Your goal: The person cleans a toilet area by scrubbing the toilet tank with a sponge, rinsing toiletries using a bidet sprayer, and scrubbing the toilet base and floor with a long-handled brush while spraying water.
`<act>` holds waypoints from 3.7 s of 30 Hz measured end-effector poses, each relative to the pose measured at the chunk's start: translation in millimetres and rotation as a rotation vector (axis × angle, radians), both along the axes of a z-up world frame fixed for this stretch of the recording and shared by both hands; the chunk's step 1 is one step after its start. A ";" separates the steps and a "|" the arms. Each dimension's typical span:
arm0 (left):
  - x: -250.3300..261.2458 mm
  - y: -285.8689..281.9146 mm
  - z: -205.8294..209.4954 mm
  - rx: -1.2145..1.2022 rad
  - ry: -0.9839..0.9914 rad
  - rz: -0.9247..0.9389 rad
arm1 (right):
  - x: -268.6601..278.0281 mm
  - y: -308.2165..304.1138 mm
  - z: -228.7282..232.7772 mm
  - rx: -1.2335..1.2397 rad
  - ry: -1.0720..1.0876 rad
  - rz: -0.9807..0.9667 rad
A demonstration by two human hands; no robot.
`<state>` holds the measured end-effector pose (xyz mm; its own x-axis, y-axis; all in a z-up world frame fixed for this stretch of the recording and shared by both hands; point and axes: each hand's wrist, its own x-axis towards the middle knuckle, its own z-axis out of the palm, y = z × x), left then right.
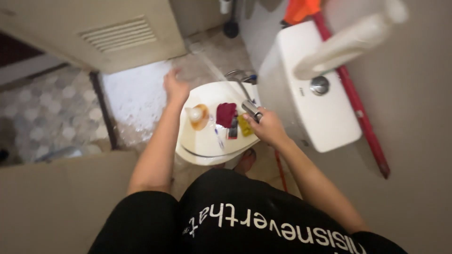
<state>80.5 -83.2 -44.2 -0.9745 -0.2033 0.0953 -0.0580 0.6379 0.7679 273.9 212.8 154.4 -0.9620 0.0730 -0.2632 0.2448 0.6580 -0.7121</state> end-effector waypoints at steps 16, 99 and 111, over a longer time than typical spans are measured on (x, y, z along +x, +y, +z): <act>143.9 25.8 23.3 0.283 -0.251 0.100 | -23.2 -57.6 -0.7 0.167 -0.051 0.454; -42.1 337.0 340.4 0.131 -0.026 -0.948 | -12.0 22.8 -35.6 -0.027 0.336 -0.666; -44.6 184.2 33.8 0.286 -0.007 -0.329 | -0.1 30.6 -72.0 0.154 -0.011 -0.343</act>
<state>35.9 101.0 -10.4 -0.9922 0.1006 0.0738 0.1072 0.3851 0.9166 273.8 243.4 82.4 -0.8718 0.4304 -0.2339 0.4767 0.6353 -0.6076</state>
